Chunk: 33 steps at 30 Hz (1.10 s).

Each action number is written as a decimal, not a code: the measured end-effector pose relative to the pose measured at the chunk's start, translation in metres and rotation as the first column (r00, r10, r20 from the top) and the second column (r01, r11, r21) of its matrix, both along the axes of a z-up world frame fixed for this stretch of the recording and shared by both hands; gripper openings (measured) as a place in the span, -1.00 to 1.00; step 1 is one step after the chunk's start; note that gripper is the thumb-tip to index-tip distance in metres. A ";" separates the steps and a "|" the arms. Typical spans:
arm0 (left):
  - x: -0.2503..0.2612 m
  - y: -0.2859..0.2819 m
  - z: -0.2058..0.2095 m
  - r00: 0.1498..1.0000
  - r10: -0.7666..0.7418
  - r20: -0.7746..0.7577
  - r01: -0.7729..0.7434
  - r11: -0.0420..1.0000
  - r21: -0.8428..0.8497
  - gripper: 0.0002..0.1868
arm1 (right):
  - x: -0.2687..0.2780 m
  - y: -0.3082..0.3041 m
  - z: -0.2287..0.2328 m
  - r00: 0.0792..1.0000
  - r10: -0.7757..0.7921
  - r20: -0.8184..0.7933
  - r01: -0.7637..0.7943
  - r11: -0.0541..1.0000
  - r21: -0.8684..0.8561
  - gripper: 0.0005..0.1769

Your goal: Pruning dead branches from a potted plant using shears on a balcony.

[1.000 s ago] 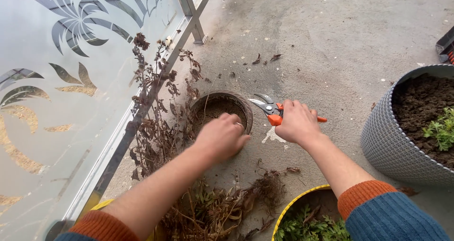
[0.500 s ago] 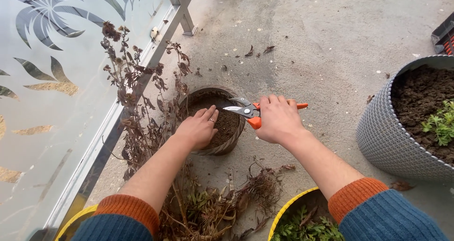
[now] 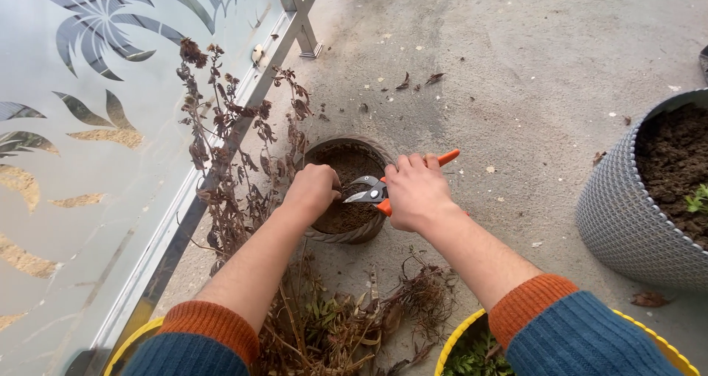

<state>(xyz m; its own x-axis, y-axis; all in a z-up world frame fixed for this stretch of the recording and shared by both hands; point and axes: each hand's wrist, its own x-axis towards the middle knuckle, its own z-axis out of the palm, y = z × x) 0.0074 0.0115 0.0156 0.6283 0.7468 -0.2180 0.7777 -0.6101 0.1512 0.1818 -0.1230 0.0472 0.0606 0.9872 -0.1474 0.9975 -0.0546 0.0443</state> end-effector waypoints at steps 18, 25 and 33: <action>0.002 0.020 -0.001 0.961 0.261 0.096 -0.247 0.960 -0.134 -0.88 | -0.044 0.015 -0.002 0.993 -0.115 0.030 0.116 0.993 -0.039 -0.37; 0.000 0.010 0.015 0.973 0.187 0.132 -0.167 0.975 -0.149 -0.85 | -0.051 0.024 -0.004 0.997 -0.060 0.040 0.062 0.997 -0.038 -0.44; 0.006 0.012 0.004 0.987 0.140 0.074 -0.137 0.989 -0.051 -0.88 | -0.051 0.026 0.000 0.999 -0.034 -0.018 0.032 0.997 -0.074 -0.54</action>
<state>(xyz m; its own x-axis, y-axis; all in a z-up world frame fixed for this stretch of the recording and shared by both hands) 0.0130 0.0233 0.0193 0.5358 0.8182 -0.2085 0.8391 -0.4887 0.2389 0.1310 -0.0974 0.0473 0.0897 0.9711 -0.2210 0.9959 -0.0850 0.0307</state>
